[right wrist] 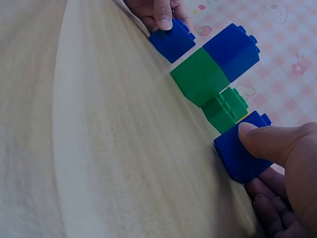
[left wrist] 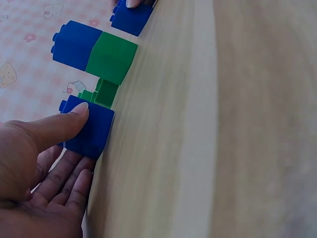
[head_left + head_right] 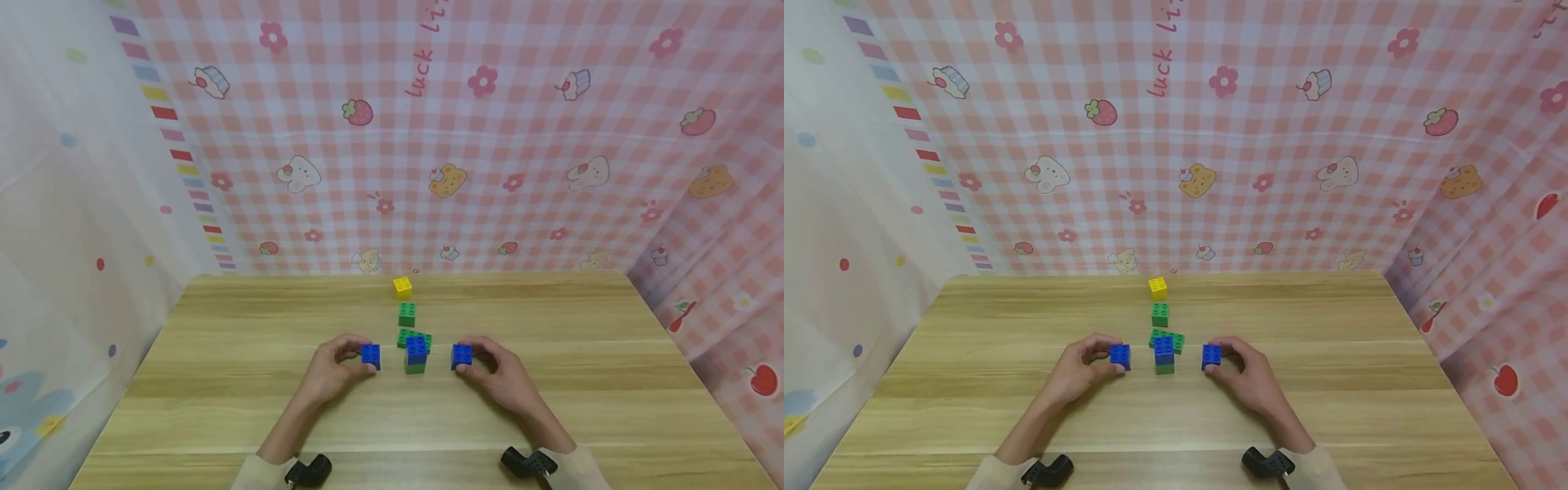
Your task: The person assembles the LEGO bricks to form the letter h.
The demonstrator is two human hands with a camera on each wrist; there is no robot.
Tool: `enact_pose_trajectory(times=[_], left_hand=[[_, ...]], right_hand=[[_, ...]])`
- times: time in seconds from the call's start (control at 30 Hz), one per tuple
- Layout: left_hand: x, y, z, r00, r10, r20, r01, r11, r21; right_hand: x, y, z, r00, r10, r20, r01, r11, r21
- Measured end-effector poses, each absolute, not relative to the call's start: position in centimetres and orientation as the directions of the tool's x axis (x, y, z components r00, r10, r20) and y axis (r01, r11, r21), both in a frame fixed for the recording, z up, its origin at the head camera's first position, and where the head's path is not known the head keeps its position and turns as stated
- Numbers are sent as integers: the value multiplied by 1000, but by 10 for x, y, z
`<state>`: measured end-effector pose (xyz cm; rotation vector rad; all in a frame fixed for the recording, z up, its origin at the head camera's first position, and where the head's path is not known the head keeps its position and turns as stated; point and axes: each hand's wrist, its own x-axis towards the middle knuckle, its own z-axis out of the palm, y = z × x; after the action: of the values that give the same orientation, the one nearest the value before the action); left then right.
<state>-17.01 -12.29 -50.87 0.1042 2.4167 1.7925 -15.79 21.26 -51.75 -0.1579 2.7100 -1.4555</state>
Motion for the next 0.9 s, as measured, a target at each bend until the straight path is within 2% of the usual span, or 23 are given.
enact_pose_trajectory(times=[0.6, 0.9], left_hand=[[-161, -114, -508, -983, 164, -85, -35, 284, 958], [-155, -111, -511, -977, 191, -98, -36, 301, 953]], right_hand=[[-148, 209, -504, -989, -146, -18, -62, 527, -848], [-140, 204, -490, -981, -194, 8, -105, 497, -861]])
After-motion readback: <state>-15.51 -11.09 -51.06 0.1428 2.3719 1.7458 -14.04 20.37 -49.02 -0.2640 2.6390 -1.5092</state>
